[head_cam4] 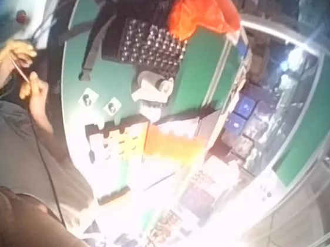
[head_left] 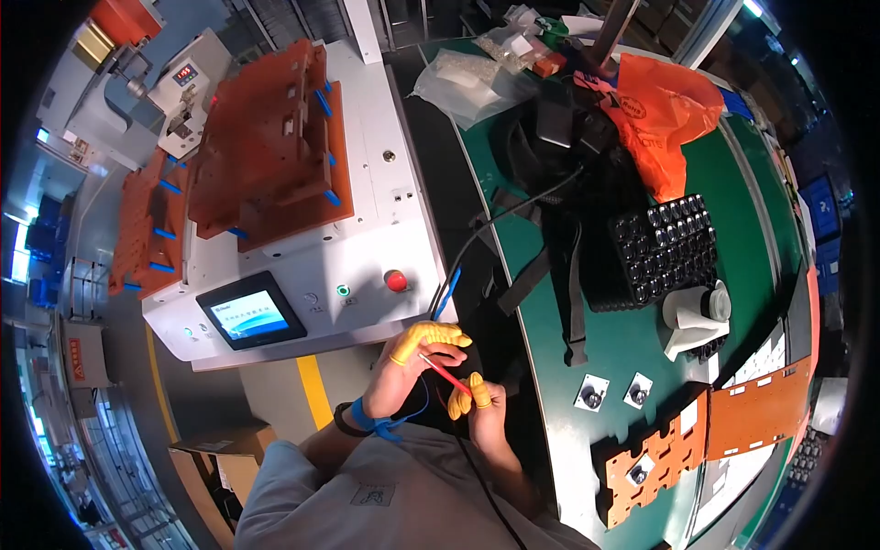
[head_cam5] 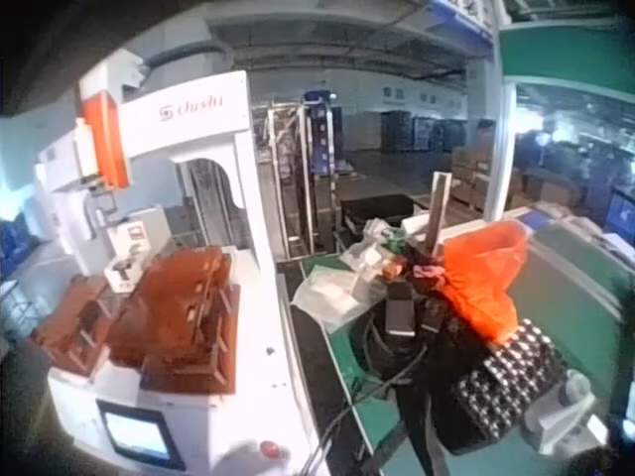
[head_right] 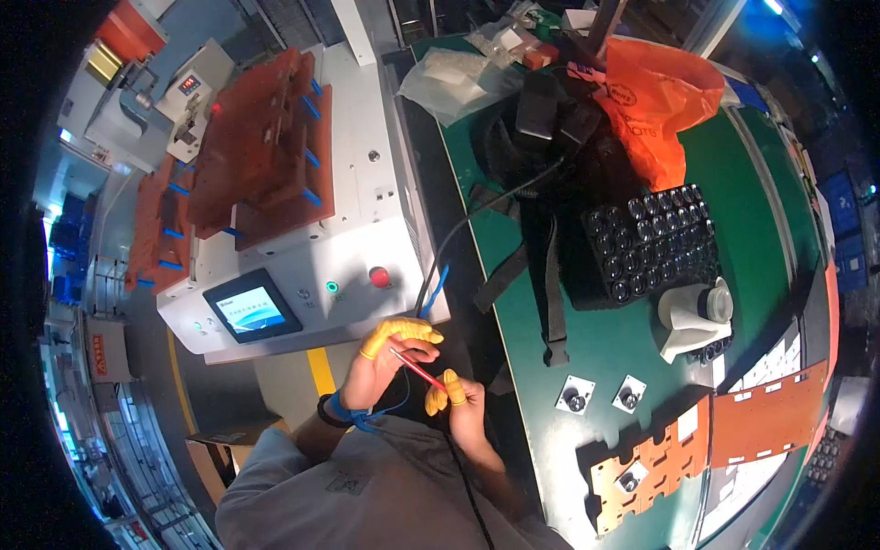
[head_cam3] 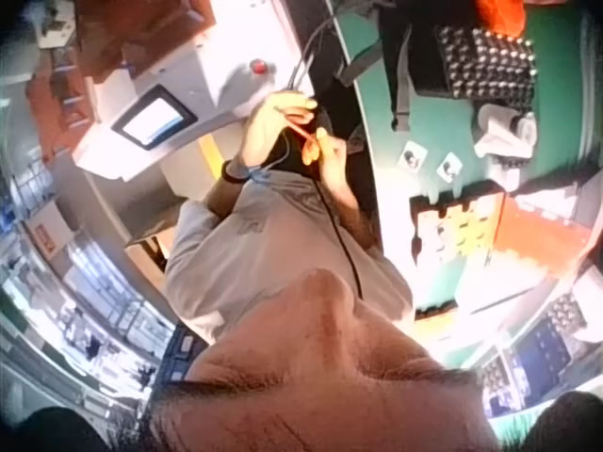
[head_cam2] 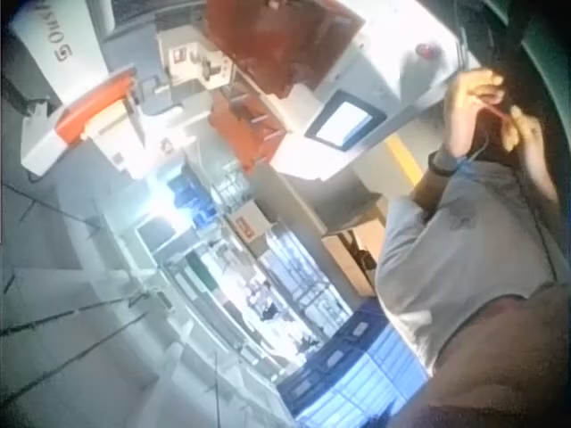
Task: Assembling and placing small electronic components into fixtures on an industrial assembly line.
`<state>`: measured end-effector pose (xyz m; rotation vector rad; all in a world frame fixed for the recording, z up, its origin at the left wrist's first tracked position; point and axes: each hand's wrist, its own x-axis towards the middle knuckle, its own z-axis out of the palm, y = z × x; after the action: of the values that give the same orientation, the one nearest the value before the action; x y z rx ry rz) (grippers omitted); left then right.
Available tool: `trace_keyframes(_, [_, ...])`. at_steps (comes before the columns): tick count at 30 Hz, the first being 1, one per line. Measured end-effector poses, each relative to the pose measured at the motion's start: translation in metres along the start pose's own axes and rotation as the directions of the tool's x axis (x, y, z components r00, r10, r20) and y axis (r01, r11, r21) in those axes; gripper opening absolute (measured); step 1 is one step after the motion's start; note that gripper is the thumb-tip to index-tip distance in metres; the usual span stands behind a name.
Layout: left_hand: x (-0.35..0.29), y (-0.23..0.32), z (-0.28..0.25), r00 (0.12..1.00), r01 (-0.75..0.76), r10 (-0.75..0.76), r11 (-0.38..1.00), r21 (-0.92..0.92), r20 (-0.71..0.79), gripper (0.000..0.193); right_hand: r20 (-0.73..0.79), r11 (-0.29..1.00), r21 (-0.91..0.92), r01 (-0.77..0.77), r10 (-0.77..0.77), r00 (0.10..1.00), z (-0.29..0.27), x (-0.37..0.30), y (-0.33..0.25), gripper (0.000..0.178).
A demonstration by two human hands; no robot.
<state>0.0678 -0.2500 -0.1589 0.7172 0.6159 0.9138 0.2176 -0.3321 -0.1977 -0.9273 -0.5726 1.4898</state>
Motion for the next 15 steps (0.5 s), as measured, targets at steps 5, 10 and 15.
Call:
trace_keyframes(5, [-0.003, 0.002, 0.018, 0.983, 0.097, -0.125, 0.976, 0.196, 0.135, 0.042, 0.02, 0.96, 0.235, -0.151, 0.15, 0.988, 0.004, -0.003, 0.008, 0.044])
trace_keyframes(10, [-0.021, 0.009, 0.013, 0.988, 0.136, -0.153, 0.935, 0.328, 0.028, 0.033, 0.131, 0.941, 0.217, -0.26, 0.236, 0.963, 0.008, 0.0, -0.002, 0.039])
trace_keyframes(15, [-0.034, 0.031, -0.006, 0.851, -0.305, 0.508, 0.684, 0.663, -0.133, 0.03, 0.132, 0.937, 0.17, -0.306, 0.286, 0.949, 0.008, 0.009, -0.006, 0.036])
